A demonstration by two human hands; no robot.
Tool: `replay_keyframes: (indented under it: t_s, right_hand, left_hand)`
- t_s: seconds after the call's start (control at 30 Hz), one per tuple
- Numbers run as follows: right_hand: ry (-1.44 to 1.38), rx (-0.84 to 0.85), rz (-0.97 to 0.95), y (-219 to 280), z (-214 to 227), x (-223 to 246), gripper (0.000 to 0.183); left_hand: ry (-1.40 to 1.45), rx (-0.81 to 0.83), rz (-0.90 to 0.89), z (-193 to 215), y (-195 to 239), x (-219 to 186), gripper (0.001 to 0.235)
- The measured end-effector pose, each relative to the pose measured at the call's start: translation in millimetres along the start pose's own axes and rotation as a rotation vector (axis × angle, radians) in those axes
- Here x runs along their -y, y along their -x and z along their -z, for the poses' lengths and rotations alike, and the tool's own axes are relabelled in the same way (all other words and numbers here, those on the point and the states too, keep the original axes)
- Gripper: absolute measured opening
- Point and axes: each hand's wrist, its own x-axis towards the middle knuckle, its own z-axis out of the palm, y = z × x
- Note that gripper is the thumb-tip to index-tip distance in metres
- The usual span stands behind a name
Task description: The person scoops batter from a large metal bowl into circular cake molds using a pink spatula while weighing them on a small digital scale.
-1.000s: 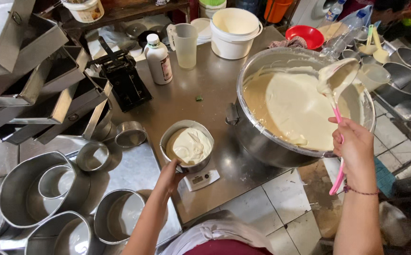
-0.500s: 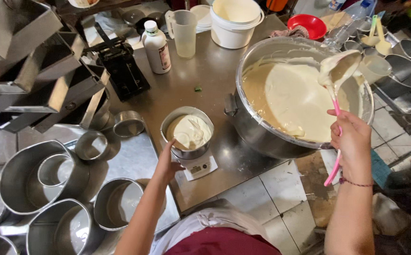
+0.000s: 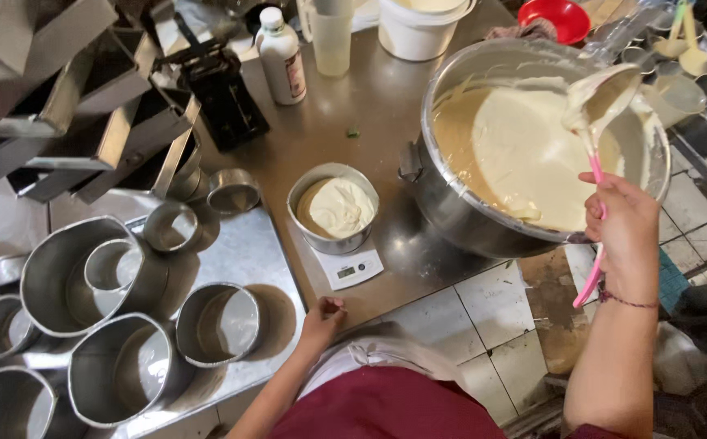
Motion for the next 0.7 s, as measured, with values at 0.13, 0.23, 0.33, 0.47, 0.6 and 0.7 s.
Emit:
replay_keyframes:
  t_s: [0.13, 0.23, 0.33, 0.47, 0.6, 0.7]
  right_hand:
    - [-0.021, 0.022, 0.040, 3.0, 0.7, -1.4, 0.025]
    - [-0.008, 0.034, 0.035, -0.4, 3.2, -5.1, 0.025]
    - [0.003, 0.056, 0.030, -6.2, 6.2, -8.7, 0.025]
    - [0.340, 0.085, 0.064, 0.6, -0.1, 22.2, 0.027]
    - [1.104, 0.119, 0.273, -40.8, -5.5, 25.2, 0.047]
    - [1.700, 0.210, 0.214, -78.5, -39.2, 20.4, 0.039]
  left_hand:
    - [-0.225, 0.025, -0.084, 4.2, 7.1, 1.2, 0.022]
    - [-0.186, 0.066, -0.084, 4.0, 11.1, -4.0, 0.015]
    - [-0.241, 0.045, -0.129, 8.3, 16.5, -10.4, 0.015]
    - [-0.324, 0.051, -0.037, 27.1, 39.2, -38.2, 0.012]
    - [-0.495, -0.016, -0.022, 42.8, 53.7, -49.4, 0.026]
    - [-0.584, -0.070, 0.041, 50.6, 52.3, -36.2, 0.029]
